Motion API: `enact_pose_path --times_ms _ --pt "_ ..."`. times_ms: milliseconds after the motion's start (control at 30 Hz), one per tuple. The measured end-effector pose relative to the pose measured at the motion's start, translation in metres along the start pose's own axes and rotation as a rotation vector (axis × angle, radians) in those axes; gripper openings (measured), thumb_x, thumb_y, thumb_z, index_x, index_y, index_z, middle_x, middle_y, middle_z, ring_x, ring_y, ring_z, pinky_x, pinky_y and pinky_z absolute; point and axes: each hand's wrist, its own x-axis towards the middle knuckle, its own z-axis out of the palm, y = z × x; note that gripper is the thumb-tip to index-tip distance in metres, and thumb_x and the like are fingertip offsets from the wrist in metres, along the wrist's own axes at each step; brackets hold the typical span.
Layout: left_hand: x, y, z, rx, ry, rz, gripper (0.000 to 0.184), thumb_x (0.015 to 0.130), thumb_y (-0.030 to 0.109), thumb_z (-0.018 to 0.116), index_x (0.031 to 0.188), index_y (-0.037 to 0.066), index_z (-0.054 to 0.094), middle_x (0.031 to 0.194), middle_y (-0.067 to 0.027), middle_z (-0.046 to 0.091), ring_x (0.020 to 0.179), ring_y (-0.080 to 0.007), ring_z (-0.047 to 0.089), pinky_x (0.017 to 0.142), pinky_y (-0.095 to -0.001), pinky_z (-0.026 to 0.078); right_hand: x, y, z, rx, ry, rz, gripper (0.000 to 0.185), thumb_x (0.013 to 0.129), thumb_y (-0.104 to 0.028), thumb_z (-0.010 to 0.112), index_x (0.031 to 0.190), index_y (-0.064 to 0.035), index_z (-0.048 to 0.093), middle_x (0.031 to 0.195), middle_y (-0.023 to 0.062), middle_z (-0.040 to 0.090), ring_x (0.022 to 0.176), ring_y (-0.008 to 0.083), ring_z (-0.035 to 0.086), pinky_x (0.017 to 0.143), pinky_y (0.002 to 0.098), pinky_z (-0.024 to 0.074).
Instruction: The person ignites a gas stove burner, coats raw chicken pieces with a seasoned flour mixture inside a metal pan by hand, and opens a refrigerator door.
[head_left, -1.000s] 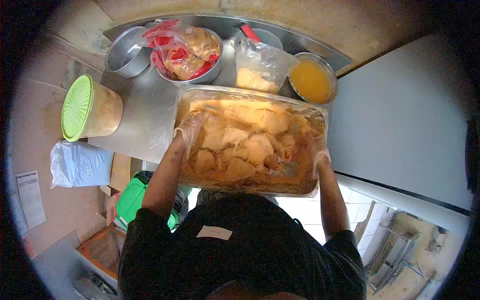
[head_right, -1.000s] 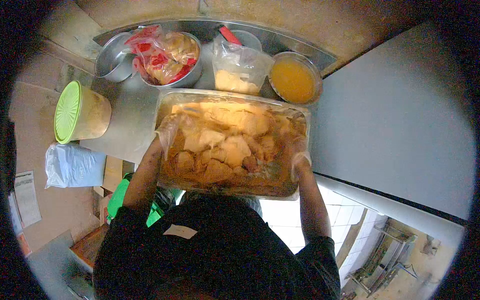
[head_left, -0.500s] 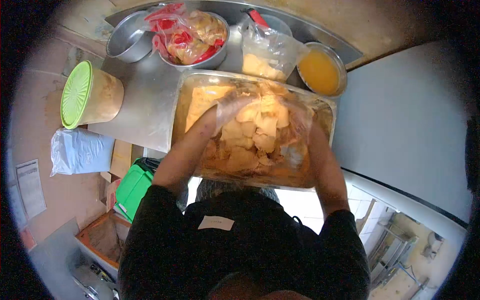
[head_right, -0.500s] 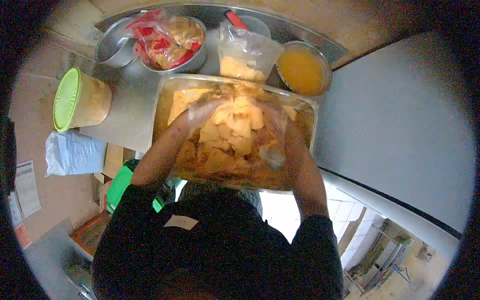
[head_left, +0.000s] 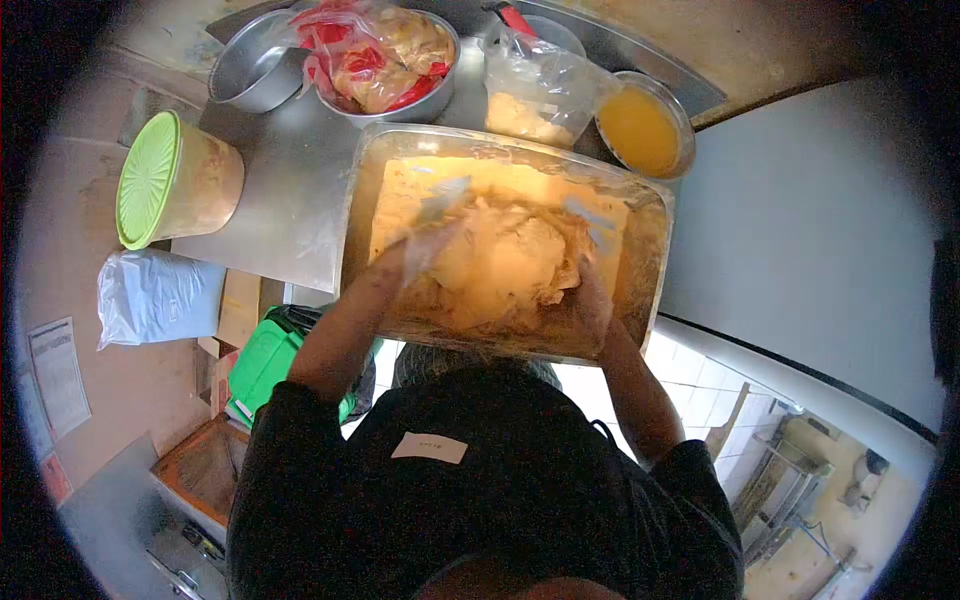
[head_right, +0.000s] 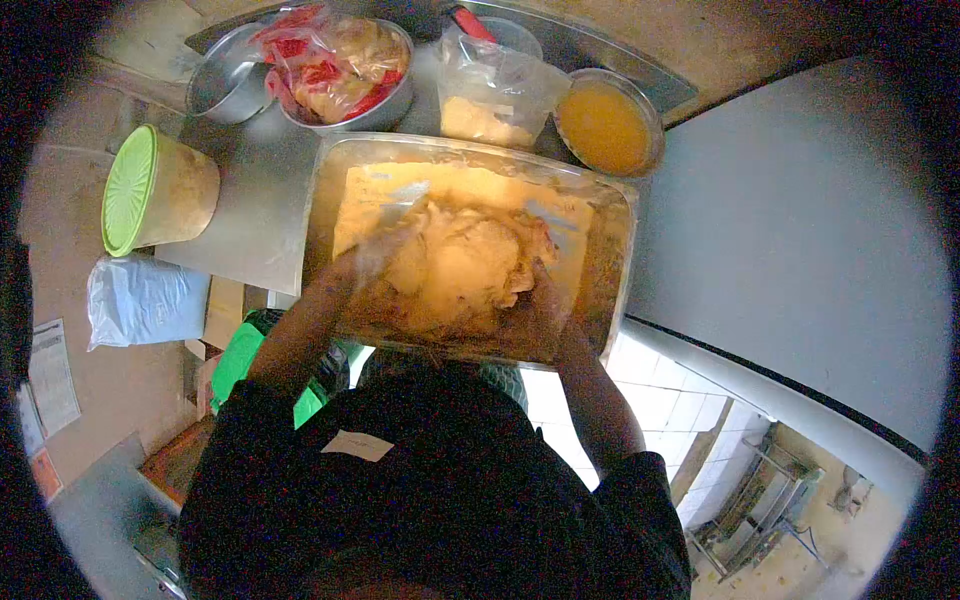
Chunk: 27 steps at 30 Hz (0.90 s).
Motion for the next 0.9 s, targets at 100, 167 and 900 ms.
enact_pose_path --times_ms 100,167,900 --pt "0.015 0.024 0.031 -0.164 -0.045 0.035 0.066 0.094 0.054 0.041 0.14 0.007 0.038 0.135 -0.0118 0.049 0.121 -0.024 0.048 0.098 -0.0365 0.041 0.048 0.022 -0.05 -0.414 -0.16 -0.426 0.051 0.09 -0.042 0.051 0.127 -0.0075 0.05 0.116 0.0116 0.059 0.099 0.028 0.06 0.091 0.0427 0.0474" --pt "0.02 0.03 0.03 -0.202 -0.037 0.054 0.066 0.094 0.053 0.042 0.14 0.007 0.038 0.135 -0.0115 0.049 0.12 -0.0235 0.048 0.097 -0.0358 0.041 0.07 0.011 -0.093 -0.835 -0.126 -0.57 0.049 0.085 -0.035 0.06 0.125 -0.0071 0.052 0.112 0.011 0.061 0.094 0.0278 0.061 0.088 0.0417 0.0483" --pt "0.016 0.021 0.006 -0.176 -0.006 0.139 0.065 0.092 0.054 0.046 0.137 0.006 0.042 0.134 -0.0097 0.05 0.117 -0.0208 0.049 0.095 -0.0347 0.04 0.098 0.017 -0.113 -0.572 0.05 -0.144 0.056 0.088 -0.041 0.059 0.132 -0.0082 0.045 0.129 0.0086 0.051 0.114 0.0252 0.051 0.094 0.0401 0.0442"
